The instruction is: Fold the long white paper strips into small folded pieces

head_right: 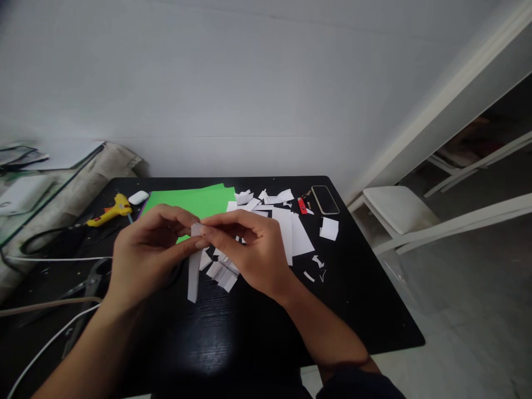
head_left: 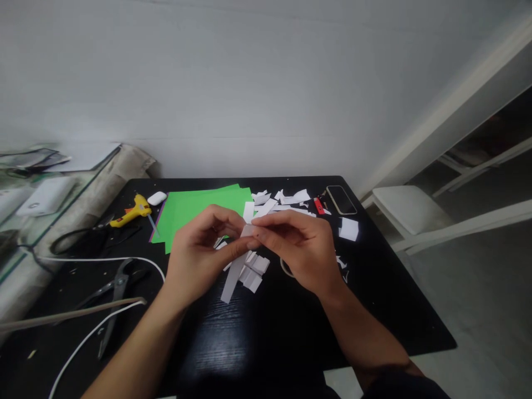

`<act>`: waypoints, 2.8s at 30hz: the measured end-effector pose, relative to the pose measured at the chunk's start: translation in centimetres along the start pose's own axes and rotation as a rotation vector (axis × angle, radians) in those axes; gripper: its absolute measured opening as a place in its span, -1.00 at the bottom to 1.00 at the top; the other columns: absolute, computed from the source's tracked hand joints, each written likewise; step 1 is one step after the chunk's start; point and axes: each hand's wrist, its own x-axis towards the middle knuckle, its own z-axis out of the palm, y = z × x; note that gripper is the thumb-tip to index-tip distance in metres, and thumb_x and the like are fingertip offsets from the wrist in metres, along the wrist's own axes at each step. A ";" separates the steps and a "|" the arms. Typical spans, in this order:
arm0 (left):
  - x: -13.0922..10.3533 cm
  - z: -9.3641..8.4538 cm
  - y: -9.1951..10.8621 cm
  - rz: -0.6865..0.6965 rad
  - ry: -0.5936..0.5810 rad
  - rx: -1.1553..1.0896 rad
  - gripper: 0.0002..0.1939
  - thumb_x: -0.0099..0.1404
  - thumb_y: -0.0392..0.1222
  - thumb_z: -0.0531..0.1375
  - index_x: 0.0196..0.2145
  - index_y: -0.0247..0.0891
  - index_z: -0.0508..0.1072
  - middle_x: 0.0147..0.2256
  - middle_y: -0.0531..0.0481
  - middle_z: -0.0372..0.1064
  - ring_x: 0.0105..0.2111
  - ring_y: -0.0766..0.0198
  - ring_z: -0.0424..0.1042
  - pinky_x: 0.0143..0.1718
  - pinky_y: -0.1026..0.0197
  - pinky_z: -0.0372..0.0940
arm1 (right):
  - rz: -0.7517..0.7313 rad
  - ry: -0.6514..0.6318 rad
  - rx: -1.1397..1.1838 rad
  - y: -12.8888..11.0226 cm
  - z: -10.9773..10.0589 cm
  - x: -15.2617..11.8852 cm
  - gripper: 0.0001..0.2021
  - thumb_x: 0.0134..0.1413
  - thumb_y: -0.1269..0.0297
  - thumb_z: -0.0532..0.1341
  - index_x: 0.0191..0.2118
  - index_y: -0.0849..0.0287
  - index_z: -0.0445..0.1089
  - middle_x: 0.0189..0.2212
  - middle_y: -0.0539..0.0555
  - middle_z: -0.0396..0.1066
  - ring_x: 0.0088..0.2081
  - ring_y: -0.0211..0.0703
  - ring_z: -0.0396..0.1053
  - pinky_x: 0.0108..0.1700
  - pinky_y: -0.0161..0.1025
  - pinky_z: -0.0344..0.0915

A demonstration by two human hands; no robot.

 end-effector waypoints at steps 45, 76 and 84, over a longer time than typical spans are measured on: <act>-0.3 1.1 0.4 -0.170 0.159 -0.006 -0.93 0.30 -0.19 0.41 -0.28 -0.19 0.60 -0.36 0.03 0.54 -0.38 0.32 0.49 -0.35 0.30 0.41 | -0.162 0.120 -0.093 0.6 0.3 -0.1 -0.88 0.11 0.38 0.44 -0.22 0.03 0.61 -0.28 0.01 0.63 -0.22 -0.13 0.61 -0.10 -0.12 0.63; -0.5 0.6 0.4 -0.285 0.128 -0.169 -0.93 0.31 -0.17 0.40 -0.29 -0.15 0.60 -0.42 0.07 0.50 -0.46 0.38 0.41 -0.45 0.36 0.30 | -0.102 0.091 0.001 0.2 0.4 -0.3 -0.81 0.01 0.38 0.51 -0.24 0.01 0.61 -0.29 -0.03 0.63 -0.24 -0.16 0.61 -0.10 -0.16 0.64; 0.1 0.9 1.0 -0.496 0.090 -0.447 -0.82 0.19 -0.13 0.45 -0.43 -0.22 0.55 -0.54 0.06 0.48 -0.59 0.37 0.40 -0.58 0.35 0.30 | -0.045 -0.110 0.144 0.6 -0.5 0.3 -0.79 0.02 0.34 0.53 -0.18 0.04 0.64 -0.29 -0.02 0.64 -0.30 -0.17 0.63 -0.14 -0.17 0.64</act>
